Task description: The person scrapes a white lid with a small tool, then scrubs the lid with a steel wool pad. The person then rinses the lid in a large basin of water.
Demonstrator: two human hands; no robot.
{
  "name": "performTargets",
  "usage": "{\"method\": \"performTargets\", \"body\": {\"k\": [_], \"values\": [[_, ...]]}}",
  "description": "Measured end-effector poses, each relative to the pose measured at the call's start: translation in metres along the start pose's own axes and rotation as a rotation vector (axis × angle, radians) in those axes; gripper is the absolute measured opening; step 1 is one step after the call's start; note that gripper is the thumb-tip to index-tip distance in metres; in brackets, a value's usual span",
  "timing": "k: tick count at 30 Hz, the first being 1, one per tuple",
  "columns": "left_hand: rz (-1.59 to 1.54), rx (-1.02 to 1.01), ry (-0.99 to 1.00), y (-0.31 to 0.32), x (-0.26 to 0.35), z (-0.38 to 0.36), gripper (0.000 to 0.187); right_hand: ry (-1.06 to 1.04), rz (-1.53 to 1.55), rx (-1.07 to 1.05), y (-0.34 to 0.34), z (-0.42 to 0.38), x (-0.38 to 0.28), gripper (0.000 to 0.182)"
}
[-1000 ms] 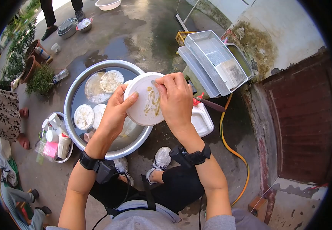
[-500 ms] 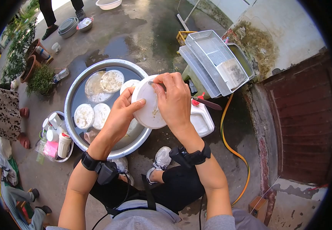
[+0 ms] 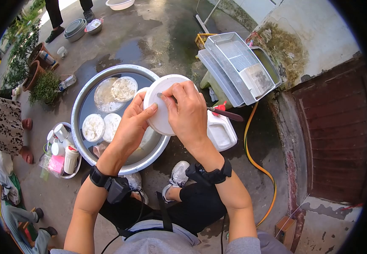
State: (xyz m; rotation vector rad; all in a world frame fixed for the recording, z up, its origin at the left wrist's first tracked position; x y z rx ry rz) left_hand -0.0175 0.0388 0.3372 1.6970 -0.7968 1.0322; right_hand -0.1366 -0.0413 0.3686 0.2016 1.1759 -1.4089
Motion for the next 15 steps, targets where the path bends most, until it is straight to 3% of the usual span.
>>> {"method": "performTargets", "body": {"k": [15], "values": [[-0.039, -0.042, -0.068, 0.0025, 0.0033, -0.0028, 0.035, 0.01, -0.022, 0.024, -0.0043, 0.0026, 0.0038, 0.011]]}}
Point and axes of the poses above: each hand's wrist, its own z-axis towards the middle knuckle, its own y-axis out of the palm, x = y × z, the point moved 2 cm from there along z, towards the middle knuckle, and after that the axes turned 9 degrees about z, right-handed, at the moved point
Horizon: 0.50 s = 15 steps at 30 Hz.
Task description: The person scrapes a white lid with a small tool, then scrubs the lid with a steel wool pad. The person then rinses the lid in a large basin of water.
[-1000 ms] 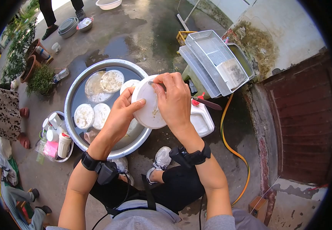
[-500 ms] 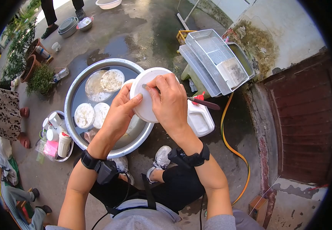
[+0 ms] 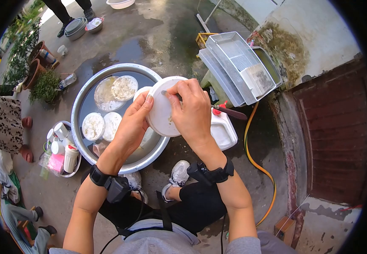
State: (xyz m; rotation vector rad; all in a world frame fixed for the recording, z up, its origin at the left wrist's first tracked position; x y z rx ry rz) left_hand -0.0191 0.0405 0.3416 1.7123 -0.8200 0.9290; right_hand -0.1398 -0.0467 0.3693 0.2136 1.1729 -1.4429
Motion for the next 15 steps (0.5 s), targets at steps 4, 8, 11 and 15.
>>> {"method": "performTargets", "body": {"k": [4, 8, 11, 15], "values": [[0.039, 0.014, 0.005, -0.003, 0.0006, 0.0011, 0.031, -0.038, 0.048, -0.033, 0.001, -0.0001, 0.0015, 0.012], [0.06, 0.003, -0.038, -0.0061, 0.0006, 0.0001, 0.031, -0.045, 0.018, -0.034, -0.0034, 0.0036, 0.004, 0.013], [0.06, 0.011, -0.047, -0.0065, -0.0003, 0.0002, 0.031, -0.062, -0.009, -0.053, -0.0028, 0.0019, 0.0026, 0.012], [0.058, -0.005, -0.028, -0.0082, 0.0027, 0.0012, 0.031, -0.123, 0.02, -0.091, -0.0016, 0.0019, 0.0008, 0.012]]}}
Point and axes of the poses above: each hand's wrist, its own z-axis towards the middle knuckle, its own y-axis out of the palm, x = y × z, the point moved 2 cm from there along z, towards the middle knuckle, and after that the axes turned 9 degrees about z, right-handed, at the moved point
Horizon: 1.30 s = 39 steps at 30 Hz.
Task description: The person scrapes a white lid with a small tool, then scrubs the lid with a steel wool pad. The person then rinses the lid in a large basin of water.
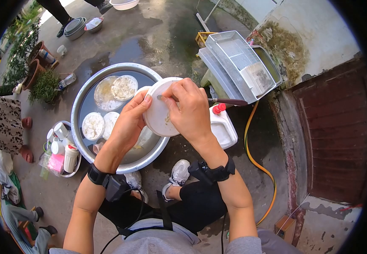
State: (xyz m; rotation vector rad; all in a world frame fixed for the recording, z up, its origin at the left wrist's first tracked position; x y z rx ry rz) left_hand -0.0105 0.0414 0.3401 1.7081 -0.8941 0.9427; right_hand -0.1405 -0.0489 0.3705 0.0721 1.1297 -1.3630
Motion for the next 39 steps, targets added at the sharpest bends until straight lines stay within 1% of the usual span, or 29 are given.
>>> {"method": "performTargets", "body": {"k": [1, 3, 10, 13, 15, 22, 27, 28, 30, 34, 36, 39], "values": [[0.003, -0.001, -0.022, 0.0, 0.0, 0.0, 0.031, -0.001, 0.0, -0.001, -0.001, 0.0, 0.001, 0.012], [0.006, 0.003, -0.039, -0.001, -0.001, 0.0, 0.031, 0.078, -0.021, 0.035, -0.002, 0.001, 0.006, 0.012], [0.0, 0.006, -0.016, 0.003, -0.001, -0.001, 0.031, 0.067, -0.032, 0.035, 0.0, -0.001, 0.004, 0.012], [-0.001, 0.003, -0.013, 0.001, -0.001, -0.001, 0.031, 0.038, 0.005, 0.005, 0.002, -0.001, 0.0, 0.012], [-0.001, -0.004, -0.011, 0.0, 0.0, -0.001, 0.032, -0.023, -0.012, -0.023, 0.0, 0.001, -0.001, 0.012], [0.034, -0.034, -0.041, -0.002, 0.004, 0.0, 0.032, 0.024, -0.033, -0.011, -0.008, 0.003, 0.008, 0.011], [0.056, -0.018, -0.047, -0.004, 0.003, 0.0, 0.031, -0.066, 0.024, -0.107, -0.001, 0.001, 0.002, 0.011], [0.058, -0.025, -0.067, -0.005, 0.004, 0.0, 0.03, -0.067, 0.024, -0.109, -0.002, 0.001, 0.004, 0.011], [0.058, -0.03, -0.085, -0.006, 0.004, 0.002, 0.03, 0.004, -0.035, -0.06, -0.008, 0.003, 0.011, 0.011], [0.063, -0.047, -0.098, -0.007, 0.002, 0.003, 0.03, -0.002, -0.03, -0.081, -0.008, 0.001, 0.006, 0.011], [0.069, -0.039, -0.092, -0.007, 0.003, 0.004, 0.03, -0.124, -0.04, -0.154, -0.002, -0.001, -0.001, 0.01], [0.033, -0.008, -0.075, -0.013, 0.004, 0.007, 0.026, -0.21, 0.014, -0.225, 0.009, -0.003, -0.005, 0.01]]}}
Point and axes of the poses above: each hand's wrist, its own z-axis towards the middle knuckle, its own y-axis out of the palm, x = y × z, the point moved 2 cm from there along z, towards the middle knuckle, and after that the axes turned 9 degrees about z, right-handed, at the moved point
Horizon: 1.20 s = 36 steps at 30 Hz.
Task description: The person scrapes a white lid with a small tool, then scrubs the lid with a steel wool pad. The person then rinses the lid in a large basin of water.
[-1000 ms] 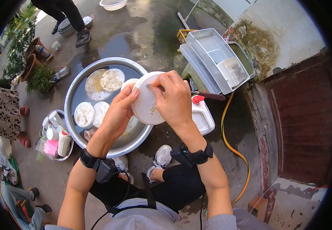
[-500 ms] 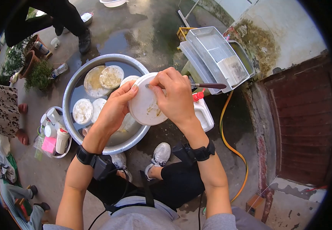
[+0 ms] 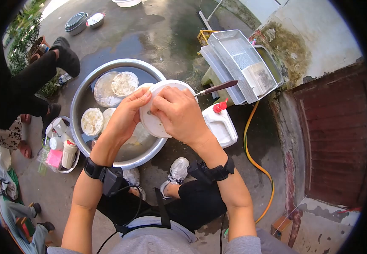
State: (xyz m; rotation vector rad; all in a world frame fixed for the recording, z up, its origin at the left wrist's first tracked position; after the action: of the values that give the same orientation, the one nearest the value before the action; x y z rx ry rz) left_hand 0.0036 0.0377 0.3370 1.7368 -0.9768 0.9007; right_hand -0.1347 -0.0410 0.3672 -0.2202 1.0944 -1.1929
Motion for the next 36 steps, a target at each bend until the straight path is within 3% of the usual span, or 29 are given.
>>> {"method": "performTargets", "body": {"k": [7, 13, 18, 21, 36], "values": [[0.018, 0.01, -0.054, -0.003, -0.001, -0.001, 0.023, 0.046, -0.11, -0.001, -0.006, 0.001, 0.0, 0.01], [0.028, -0.013, -0.031, -0.005, -0.003, 0.001, 0.026, -0.079, 0.047, 0.002, 0.001, 0.001, 0.001, 0.009], [0.047, -0.023, -0.056, -0.004, -0.002, -0.001, 0.028, 0.063, -0.05, 0.012, -0.007, 0.002, 0.001, 0.01], [0.075, -0.04, -0.032, -0.003, -0.004, 0.0, 0.028, -0.031, 0.037, 0.003, -0.001, 0.001, -0.002, 0.01], [0.107, -0.069, -0.105, -0.008, -0.003, 0.001, 0.026, 0.046, 0.002, -0.028, -0.006, 0.003, 0.0, 0.009]]}}
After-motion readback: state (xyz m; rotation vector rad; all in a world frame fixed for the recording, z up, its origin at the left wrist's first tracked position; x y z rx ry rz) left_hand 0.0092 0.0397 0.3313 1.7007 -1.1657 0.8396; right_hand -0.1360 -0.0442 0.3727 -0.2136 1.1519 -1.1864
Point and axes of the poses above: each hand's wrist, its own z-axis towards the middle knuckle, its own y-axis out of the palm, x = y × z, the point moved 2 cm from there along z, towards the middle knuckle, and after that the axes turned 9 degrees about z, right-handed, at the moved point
